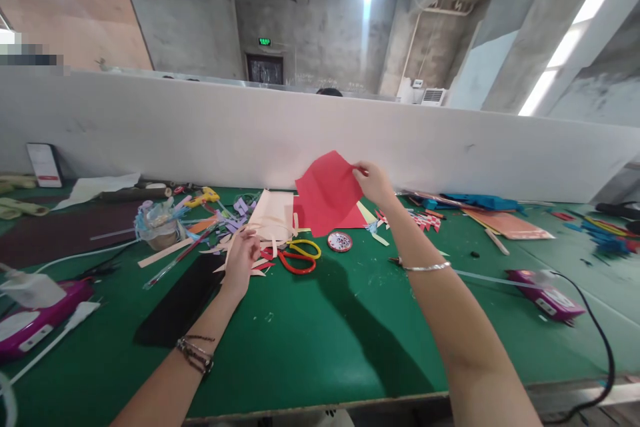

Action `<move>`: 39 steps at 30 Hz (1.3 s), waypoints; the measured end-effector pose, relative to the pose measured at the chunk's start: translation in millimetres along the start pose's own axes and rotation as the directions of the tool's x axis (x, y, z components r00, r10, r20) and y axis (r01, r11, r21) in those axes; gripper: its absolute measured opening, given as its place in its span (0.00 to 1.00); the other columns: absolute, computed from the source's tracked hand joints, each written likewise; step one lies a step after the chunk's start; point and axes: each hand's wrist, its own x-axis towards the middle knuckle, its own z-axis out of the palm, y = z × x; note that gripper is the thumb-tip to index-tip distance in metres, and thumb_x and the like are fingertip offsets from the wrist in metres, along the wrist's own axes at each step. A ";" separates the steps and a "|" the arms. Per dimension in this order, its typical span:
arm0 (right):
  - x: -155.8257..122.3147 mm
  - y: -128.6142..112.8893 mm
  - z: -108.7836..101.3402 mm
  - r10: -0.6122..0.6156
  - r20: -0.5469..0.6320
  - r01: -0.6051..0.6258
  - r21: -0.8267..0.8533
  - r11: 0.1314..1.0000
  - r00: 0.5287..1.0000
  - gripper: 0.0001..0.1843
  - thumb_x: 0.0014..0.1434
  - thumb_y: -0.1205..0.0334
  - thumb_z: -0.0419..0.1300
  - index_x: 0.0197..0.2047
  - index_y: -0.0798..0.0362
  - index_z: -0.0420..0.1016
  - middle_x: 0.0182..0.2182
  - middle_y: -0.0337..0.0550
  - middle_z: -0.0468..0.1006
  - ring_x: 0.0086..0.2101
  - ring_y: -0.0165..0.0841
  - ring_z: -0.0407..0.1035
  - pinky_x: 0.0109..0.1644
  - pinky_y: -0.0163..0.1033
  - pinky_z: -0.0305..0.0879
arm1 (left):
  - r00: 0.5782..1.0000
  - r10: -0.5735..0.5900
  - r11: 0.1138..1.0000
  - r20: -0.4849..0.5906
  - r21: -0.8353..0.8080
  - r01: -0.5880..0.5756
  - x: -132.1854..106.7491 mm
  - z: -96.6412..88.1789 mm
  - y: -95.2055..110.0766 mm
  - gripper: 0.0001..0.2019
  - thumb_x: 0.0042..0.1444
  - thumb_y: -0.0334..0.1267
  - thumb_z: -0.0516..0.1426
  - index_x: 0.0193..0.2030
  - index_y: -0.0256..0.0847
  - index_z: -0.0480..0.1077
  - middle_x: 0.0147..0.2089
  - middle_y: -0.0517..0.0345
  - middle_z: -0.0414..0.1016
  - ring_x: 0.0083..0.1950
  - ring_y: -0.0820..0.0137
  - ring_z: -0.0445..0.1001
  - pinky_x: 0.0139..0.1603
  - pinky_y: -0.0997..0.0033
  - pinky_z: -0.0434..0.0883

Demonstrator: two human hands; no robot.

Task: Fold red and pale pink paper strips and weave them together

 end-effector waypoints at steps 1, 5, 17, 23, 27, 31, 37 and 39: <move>-8.0 -1.9 -8.2 -0.036 0.035 0.032 0.091 0.995 0.999 0.14 0.53 0.63 0.49 0.37 0.56 0.74 0.36 0.44 0.77 0.36 0.34 0.70 0.41 0.38 0.64 | 0.999 0.053 0.996 0.007 0.065 -0.053 -4.1 1.4 1.9 0.13 0.41 0.35 0.57 0.37 0.41 0.65 0.26 0.65 0.62 0.24 0.76 0.61 0.28 0.76 0.62; -44.4 -6.4 -34.9 -0.033 0.317 -0.079 0.332 0.940 0.948 0.15 0.53 0.54 0.53 0.39 0.54 0.73 0.33 0.42 0.78 0.32 0.34 0.71 0.35 0.37 0.67 | 0.846 0.415 0.602 0.335 0.596 -0.531 -30.1 -2.4 13.7 0.23 0.42 0.33 0.60 0.49 0.43 0.65 0.50 0.49 0.64 0.53 0.59 0.62 0.52 0.59 0.59; -104.9 22.0 -10.8 0.008 0.622 -0.254 0.309 0.917 0.783 0.16 0.51 0.51 0.56 0.36 0.54 0.75 0.35 0.43 0.77 0.35 0.34 0.71 0.39 0.37 0.66 | 0.118 -0.066 -0.127 0.991 0.109 -0.986 -86.7 -11.4 32.6 0.19 0.56 0.42 0.53 0.55 0.43 0.61 0.51 0.54 0.71 0.48 0.66 0.66 0.52 0.64 0.56; -108.2 33.8 10.1 -0.086 0.698 -0.172 0.291 0.941 0.711 0.15 0.54 0.55 0.53 0.36 0.55 0.74 0.36 0.43 0.77 0.37 0.33 0.69 0.43 0.37 0.64 | 0.216 -0.275 -0.037 0.937 0.215 -0.976 -93.3 -13.7 14.1 0.20 0.52 0.46 0.56 0.50 0.43 0.64 0.49 0.53 0.69 0.46 0.62 0.67 0.45 0.64 0.62; -122.8 23.5 20.0 -0.131 0.521 0.125 0.046 0.991 0.843 0.13 0.54 0.66 0.53 0.43 0.55 0.71 0.42 0.47 0.73 0.43 0.36 0.66 0.48 0.42 0.60 | 0.238 -0.299 -0.031 0.924 0.240 -0.970 -92.7 -15.3 3.5 0.07 0.56 0.34 0.52 0.41 0.42 0.68 0.38 0.56 0.71 0.37 0.66 0.69 0.35 0.69 0.62; -163.2 -10.4 18.2 -0.294 0.499 0.331 0.014 0.943 0.815 0.14 0.57 0.66 0.52 0.46 0.53 0.68 0.44 0.49 0.70 0.45 0.36 0.64 0.49 0.42 0.60 | 0.276 -0.262 -0.020 0.925 0.281 -0.960 -94.4 -12.4 -4.0 0.08 0.58 0.30 0.49 0.35 0.40 0.69 0.30 0.56 0.70 0.30 0.68 0.67 0.28 0.71 0.58; -225.4 -30.3 31.8 -0.274 0.684 0.325 0.056 0.944 0.676 0.09 0.58 0.62 0.53 0.41 0.51 0.70 0.34 0.42 0.73 0.36 0.33 0.68 0.40 0.37 0.63 | 0.340 -0.241 0.124 0.909 0.376 -0.918 -94.2 -7.6 -2.7 0.09 0.59 0.34 0.49 0.33 0.40 0.69 0.29 0.56 0.69 0.30 0.68 0.68 0.29 0.71 0.58; -235.1 -23.3 40.6 -0.284 0.673 0.359 0.029 0.933 0.684 0.08 0.59 0.66 0.52 0.39 0.51 0.71 0.33 0.41 0.73 0.35 0.32 0.68 0.39 0.36 0.62 | 0.335 -0.247 0.167 0.909 0.380 -0.910 -92.0 -9.8 1.9 0.10 0.60 0.36 0.48 0.34 0.41 0.70 0.30 0.56 0.70 0.31 0.69 0.68 0.30 0.71 0.59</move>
